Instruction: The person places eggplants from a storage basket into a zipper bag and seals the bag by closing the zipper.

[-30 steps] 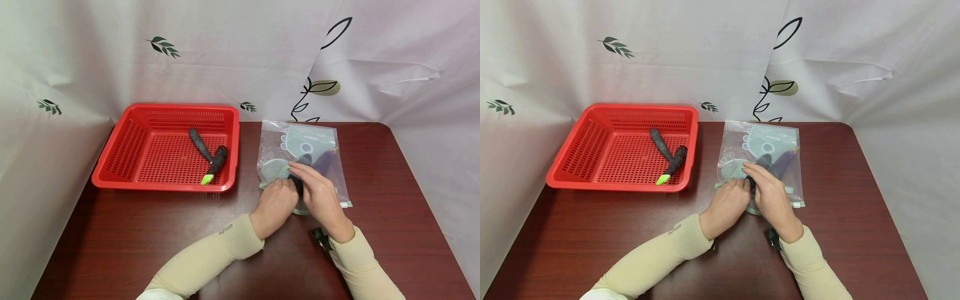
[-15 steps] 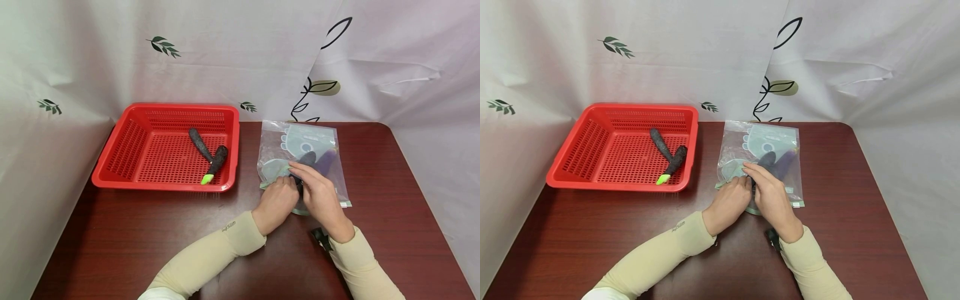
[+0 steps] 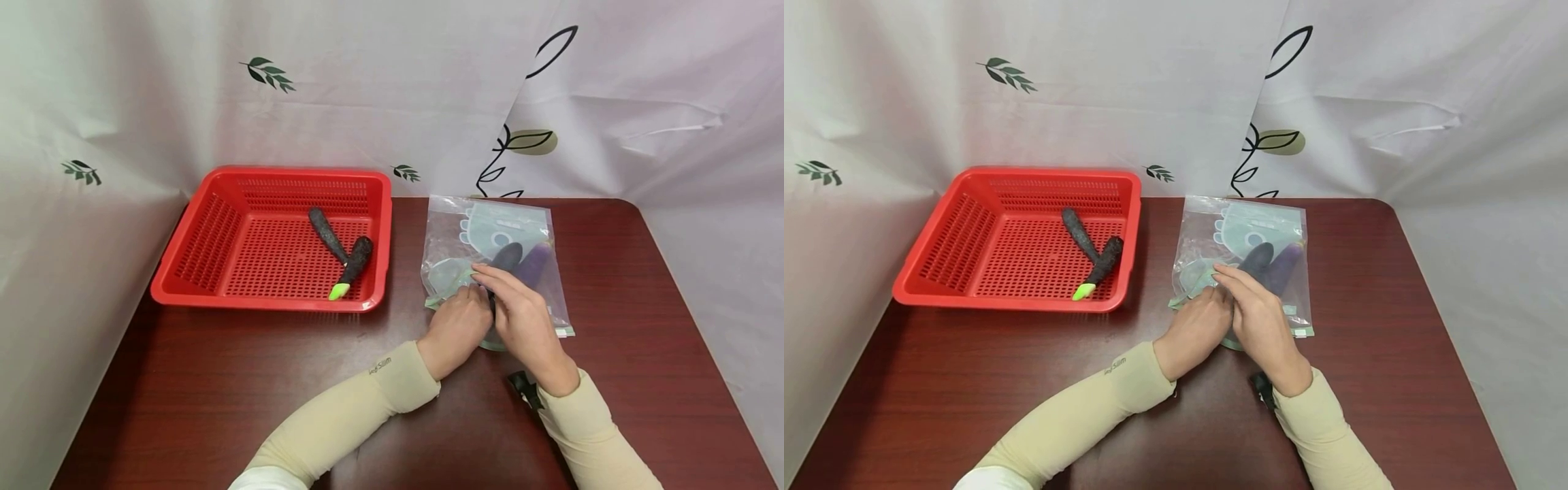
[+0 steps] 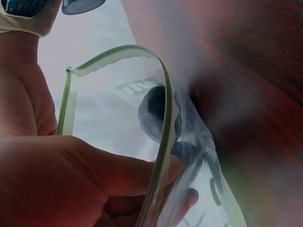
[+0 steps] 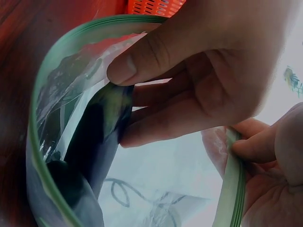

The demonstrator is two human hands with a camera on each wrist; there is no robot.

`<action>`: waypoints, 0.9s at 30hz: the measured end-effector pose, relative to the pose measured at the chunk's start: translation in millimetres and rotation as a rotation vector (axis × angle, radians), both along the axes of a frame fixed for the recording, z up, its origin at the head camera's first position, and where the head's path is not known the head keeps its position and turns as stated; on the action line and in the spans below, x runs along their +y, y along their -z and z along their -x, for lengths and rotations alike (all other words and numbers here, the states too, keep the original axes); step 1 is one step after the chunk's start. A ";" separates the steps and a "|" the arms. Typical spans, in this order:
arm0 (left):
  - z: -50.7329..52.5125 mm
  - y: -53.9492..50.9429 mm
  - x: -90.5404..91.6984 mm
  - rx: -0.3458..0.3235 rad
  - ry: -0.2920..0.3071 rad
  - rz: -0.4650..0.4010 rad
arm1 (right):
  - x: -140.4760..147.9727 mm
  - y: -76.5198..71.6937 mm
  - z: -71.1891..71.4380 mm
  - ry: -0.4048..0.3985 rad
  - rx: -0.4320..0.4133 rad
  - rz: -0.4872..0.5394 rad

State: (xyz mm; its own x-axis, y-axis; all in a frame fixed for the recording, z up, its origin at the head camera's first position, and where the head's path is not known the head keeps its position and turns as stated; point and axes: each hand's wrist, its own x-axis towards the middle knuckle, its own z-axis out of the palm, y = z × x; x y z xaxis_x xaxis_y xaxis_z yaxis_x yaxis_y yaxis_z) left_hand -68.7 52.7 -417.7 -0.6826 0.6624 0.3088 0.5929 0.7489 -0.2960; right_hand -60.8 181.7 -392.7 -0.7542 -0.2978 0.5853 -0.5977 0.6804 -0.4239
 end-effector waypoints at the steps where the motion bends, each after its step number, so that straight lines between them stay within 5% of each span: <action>1: 0.1 0.0 0.3 -0.002 0.001 0.002 | 0.2 0.1 0.0 -0.001 0.001 0.001; 27: -8.8 -7.0 -6.8 0.023 0.009 -0.015 | 3.2 -0.8 1.2 0.001 0.002 0.007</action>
State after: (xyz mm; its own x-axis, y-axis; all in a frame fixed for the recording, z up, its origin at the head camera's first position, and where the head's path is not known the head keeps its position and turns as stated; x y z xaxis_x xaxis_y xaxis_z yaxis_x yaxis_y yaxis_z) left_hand -59.9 45.9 -410.7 -0.6691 0.6641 0.3337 0.5932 0.7477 -0.2985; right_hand -62.0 184.9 -391.8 -0.7535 -0.2930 0.5886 -0.5977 0.6781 -0.4277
